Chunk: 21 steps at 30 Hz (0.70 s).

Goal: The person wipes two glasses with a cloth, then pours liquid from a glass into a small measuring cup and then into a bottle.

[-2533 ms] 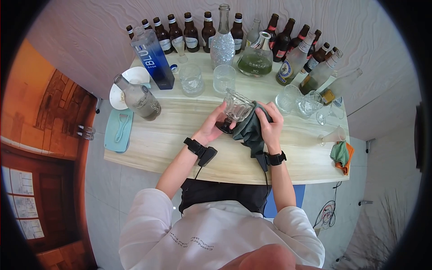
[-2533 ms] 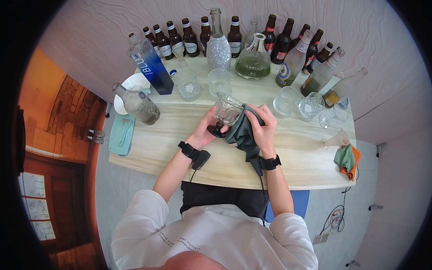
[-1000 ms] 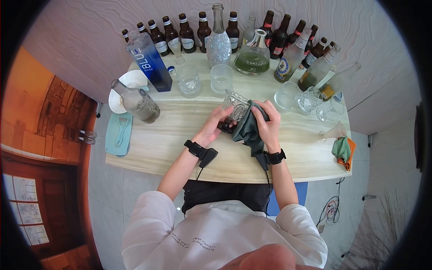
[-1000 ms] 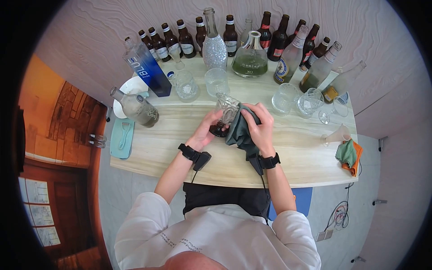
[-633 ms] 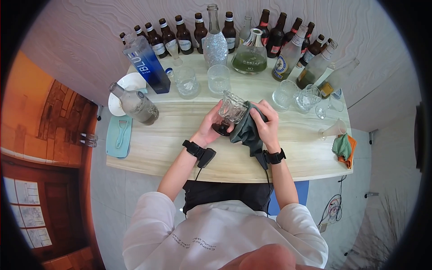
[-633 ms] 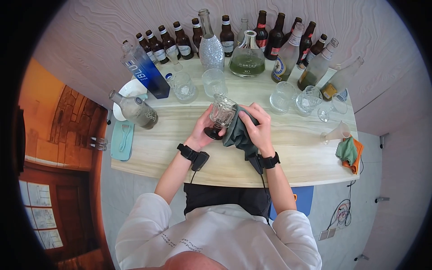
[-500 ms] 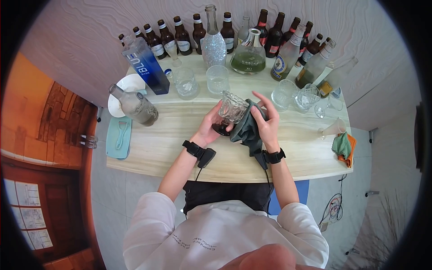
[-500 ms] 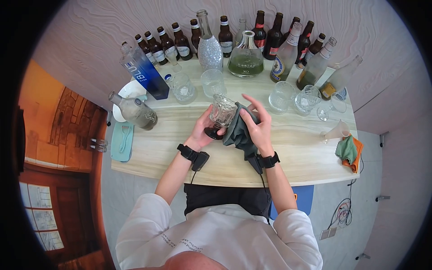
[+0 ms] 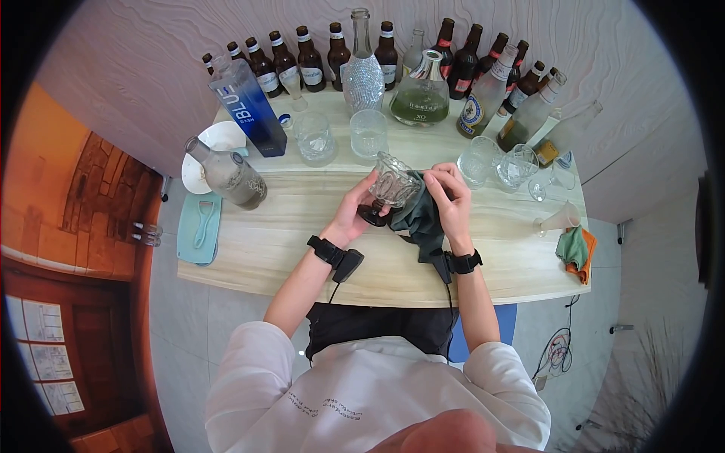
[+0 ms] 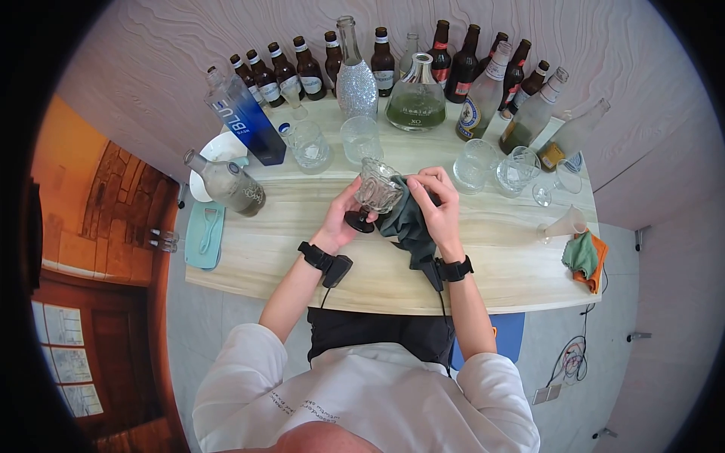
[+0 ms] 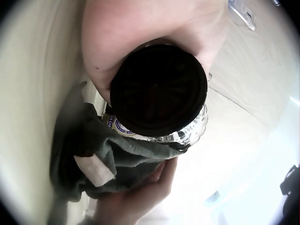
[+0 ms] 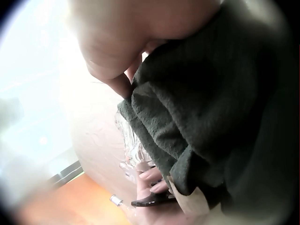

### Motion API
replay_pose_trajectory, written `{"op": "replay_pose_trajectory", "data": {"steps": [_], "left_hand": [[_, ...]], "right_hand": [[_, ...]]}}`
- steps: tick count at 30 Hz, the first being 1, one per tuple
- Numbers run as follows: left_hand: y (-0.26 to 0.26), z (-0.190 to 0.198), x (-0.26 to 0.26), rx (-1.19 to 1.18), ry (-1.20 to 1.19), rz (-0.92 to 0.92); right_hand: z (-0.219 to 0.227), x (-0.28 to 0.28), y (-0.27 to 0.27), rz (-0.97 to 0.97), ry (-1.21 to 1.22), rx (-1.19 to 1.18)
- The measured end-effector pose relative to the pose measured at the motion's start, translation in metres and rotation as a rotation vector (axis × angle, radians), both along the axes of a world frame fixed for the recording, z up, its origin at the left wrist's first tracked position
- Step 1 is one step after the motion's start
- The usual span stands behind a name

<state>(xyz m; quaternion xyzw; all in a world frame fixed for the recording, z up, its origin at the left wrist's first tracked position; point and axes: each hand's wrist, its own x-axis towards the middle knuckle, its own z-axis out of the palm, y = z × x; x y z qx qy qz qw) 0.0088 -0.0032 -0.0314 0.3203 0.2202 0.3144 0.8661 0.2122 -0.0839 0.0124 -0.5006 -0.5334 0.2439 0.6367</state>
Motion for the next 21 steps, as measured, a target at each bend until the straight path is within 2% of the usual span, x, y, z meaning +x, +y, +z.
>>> {"op": "replay_pose_trajectory", "data": {"steps": [4,7,10,13,16,21], "left_hand": [[0.003,0.001,-0.004,-0.041,-0.103,-0.03],[0.002,0.007,-0.002,-0.054,-0.039,-0.018],[-0.003,0.018,-0.002,0.041,0.048,-0.045],[-0.003,0.006,-0.002,0.104,0.085,-0.114],[-0.006,0.0,0.0,0.302,0.128,-0.141],[-0.006,0.016,0.001,0.287,0.141,-0.055]], "right_hand": [[0.005,0.0,-0.003,0.102,-0.056,-0.004],[0.005,-0.001,-0.004,0.132,-0.115,0.026],[0.003,-0.002,-0.004,0.084,-0.142,0.028],[0.003,-0.004,-0.003,0.027,-0.172,0.013],[0.006,-0.002,-0.004,0.034,-0.119,0.02],[0.003,-0.003,-0.003,0.048,-0.06,0.007]]}}
